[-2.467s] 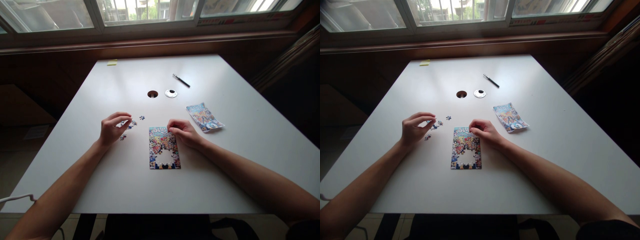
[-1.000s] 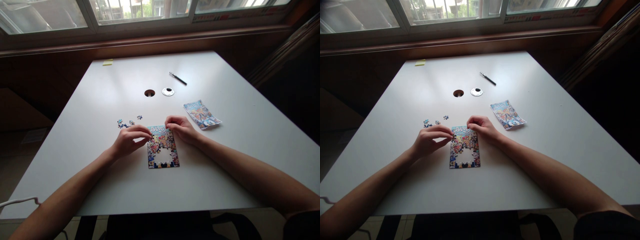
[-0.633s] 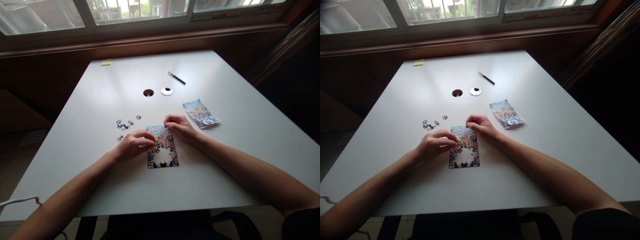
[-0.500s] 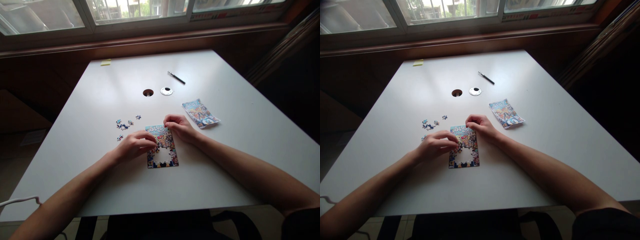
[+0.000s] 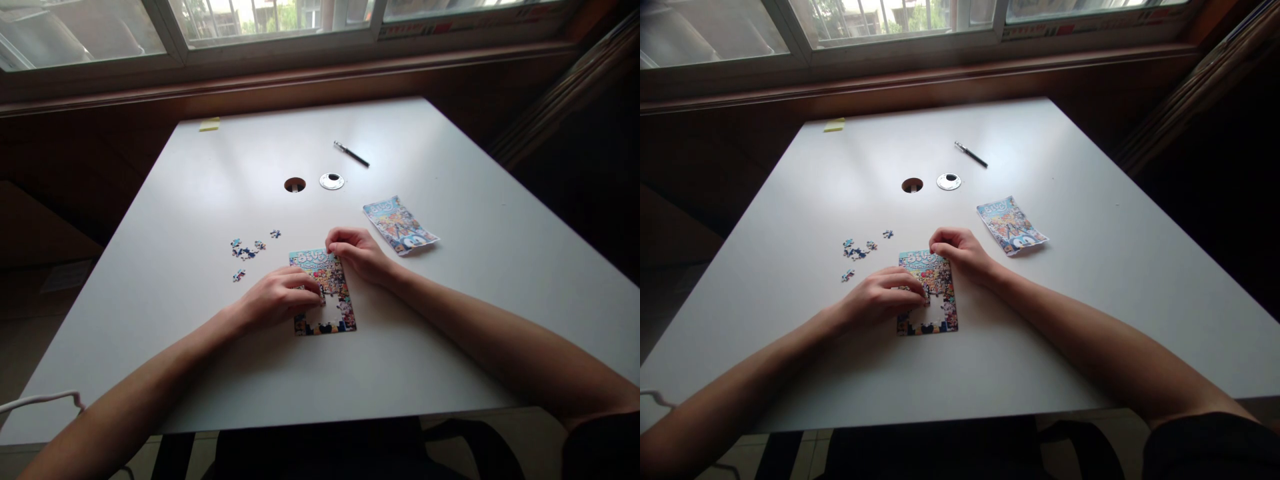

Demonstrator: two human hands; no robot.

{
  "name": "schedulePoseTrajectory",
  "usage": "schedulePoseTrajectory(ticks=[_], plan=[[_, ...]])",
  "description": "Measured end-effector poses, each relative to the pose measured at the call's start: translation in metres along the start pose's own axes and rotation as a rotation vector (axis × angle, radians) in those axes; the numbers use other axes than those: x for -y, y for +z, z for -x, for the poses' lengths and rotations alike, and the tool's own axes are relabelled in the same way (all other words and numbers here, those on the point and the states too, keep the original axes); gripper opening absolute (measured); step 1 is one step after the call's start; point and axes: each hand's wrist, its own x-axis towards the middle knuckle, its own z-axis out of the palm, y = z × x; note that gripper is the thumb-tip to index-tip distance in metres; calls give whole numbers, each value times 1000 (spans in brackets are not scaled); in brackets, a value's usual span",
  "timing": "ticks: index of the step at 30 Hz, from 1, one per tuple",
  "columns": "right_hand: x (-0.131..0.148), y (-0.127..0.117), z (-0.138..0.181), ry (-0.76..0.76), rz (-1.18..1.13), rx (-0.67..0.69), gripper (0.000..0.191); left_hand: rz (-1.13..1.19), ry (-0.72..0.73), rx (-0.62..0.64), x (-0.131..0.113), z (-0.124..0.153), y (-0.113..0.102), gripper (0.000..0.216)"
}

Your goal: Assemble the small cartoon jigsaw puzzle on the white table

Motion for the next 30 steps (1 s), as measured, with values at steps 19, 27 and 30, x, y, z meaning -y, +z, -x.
schedulePoseTrajectory(ticks=[19, 27, 30], plan=[[2, 1, 0, 1, -8, -8, 10, -72, 21, 55, 3, 1, 2, 13], [2, 1, 0, 0, -12, -10, 10, -75, 21, 66, 3, 1, 2, 13], [2, 1, 0, 7, -8, -7, 11, -68, 19, 70, 3, 1, 2, 14]])
